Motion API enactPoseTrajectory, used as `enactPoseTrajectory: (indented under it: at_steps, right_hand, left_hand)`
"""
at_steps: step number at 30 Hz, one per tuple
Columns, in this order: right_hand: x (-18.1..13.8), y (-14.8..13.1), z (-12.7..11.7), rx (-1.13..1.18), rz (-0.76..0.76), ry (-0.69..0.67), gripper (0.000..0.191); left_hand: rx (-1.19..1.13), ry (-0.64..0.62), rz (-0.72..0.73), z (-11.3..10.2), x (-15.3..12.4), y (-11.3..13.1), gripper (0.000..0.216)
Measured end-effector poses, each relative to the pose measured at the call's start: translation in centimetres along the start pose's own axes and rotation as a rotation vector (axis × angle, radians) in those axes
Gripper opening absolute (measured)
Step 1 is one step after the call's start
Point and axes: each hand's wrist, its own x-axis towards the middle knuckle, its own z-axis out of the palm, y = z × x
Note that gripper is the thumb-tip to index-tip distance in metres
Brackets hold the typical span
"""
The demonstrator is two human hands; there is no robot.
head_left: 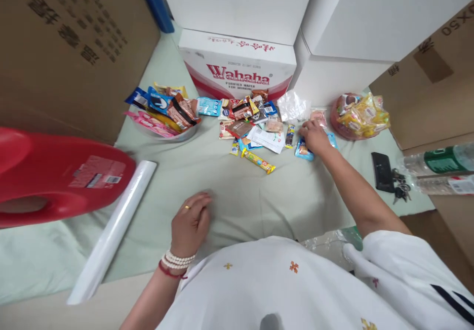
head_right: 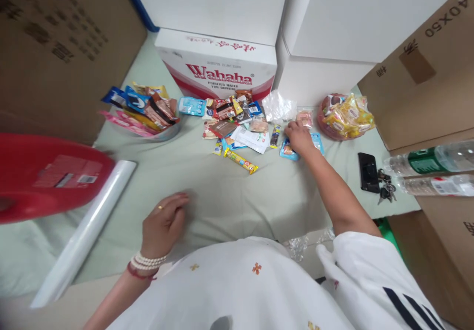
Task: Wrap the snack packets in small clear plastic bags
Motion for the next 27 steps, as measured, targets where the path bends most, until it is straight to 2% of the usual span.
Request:
enactPoseTrajectory:
  at_steps: [3,4,6,9,11,13,15,19,21,23,25,27]
  right_hand:
    - [-0.8,-1.9,0.9,0.084,0.048,0.309,0.031]
    - [-1.5,-2.5,1.0,0.128,0.059,0.408,0.029]
    - [-3.6,-3.6,0.9,0.209,0.061,0.521,0.026]
    - [-7.5,-4.7,0.8,0.276,0.052,0.543,0.022]
    - [-10.6,-4.9,0.8,0.299,0.064,0.549,0.021]
    - [-13.8,-4.5,1.1,0.315,0.097,0.568,0.021]
    - [-17.0,-3.8,1.7,0.32,0.151,0.577,0.02]
    - [-22.0,-2.2,3.0,0.291,0.279,0.566,0.019]
    - [-23.1,-1.8,3.4,0.282,0.334,0.561,0.02]
    - [-23.3,-1.7,3.6,0.305,0.377,0.563,0.021]
    - [-22.5,-1.9,3.3,0.35,0.397,0.574,0.021]
    - [-21.1,-2.4,2.6,0.394,0.383,0.583,0.021]
  left_hand:
    - [0.132,0.176,-0.034,-0.9,2.3,-1.2,0.023]
    - [0.179,0.224,-0.03,-1.1,3.7,-1.9,0.024]
    - [0.263,0.291,-0.027,-1.3,7.4,-3.6,0.032]
    - [0.379,0.281,-0.077,-0.8,13.6,-6.5,0.047]
    - [0.433,0.2,-0.118,-0.1,16.8,-8.1,0.033]
    - [0.452,0.143,-0.099,0.4,18.1,-9.1,0.015]
    - [0.45,0.106,-0.04,0.5,17.6,-9.3,0.012]
    - [0.427,0.065,0.113,-0.4,13.0,-7.0,0.015]
    - [0.389,0.088,0.299,-0.9,10.9,-4.5,0.014]
    - [0.293,0.116,0.386,-1.0,10.3,-1.5,0.01]
    - [0.105,0.117,0.307,-0.5,11.4,1.4,0.007]
    - [-0.193,0.122,0.084,1.0,13.7,3.3,0.022]
